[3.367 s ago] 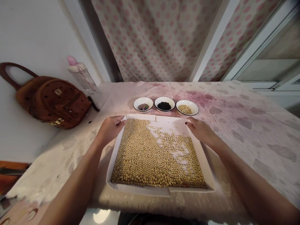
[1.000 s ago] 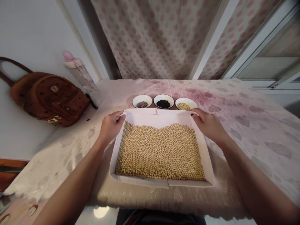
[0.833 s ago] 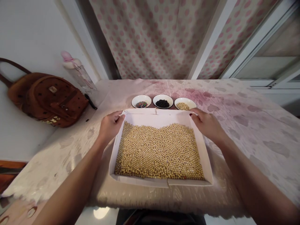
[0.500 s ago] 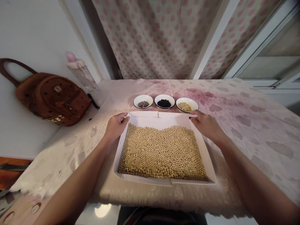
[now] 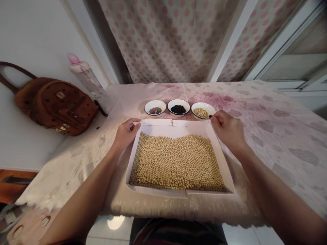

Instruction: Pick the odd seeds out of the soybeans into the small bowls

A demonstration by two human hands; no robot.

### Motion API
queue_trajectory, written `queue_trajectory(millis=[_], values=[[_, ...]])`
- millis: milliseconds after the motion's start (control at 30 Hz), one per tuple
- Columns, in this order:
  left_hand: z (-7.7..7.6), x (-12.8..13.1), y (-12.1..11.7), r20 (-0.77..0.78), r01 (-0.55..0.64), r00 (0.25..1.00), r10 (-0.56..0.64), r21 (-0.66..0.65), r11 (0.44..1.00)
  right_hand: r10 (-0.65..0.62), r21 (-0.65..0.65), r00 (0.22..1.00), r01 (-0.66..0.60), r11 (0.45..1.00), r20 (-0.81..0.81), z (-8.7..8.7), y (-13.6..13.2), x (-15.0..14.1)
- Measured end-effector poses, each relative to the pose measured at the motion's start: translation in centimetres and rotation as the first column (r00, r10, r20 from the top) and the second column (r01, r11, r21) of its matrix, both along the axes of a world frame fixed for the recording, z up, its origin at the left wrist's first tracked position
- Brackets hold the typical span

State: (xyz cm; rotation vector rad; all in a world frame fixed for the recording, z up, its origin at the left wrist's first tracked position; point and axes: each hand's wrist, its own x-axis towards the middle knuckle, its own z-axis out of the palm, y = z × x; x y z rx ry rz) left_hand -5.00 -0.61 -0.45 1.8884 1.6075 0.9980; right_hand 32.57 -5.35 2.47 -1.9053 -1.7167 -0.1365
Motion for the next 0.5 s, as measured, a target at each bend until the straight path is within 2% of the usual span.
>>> queue_trajectory(millis=[200,367,500], values=[[0.2,0.1,0.0,0.012,-0.002,1.000,0.002,0.023,1.000,0.163,-0.037,0.986,-0.164,0.986,-0.014,-1.2,-0.2,-2.0],[0.1,0.3,-0.1,0.010,0.010,1.000,-0.010,0.041,0.999,0.170,-0.030,0.985,-0.170,0.985,-0.010,-1.7,-0.1,-2.3],[0.5,0.3,-0.3,-0.075,-0.008,0.997,0.017,0.111,0.994,0.149,-0.032,0.989,-0.148,0.988,0.018,-1.7,0.0,-2.2]])
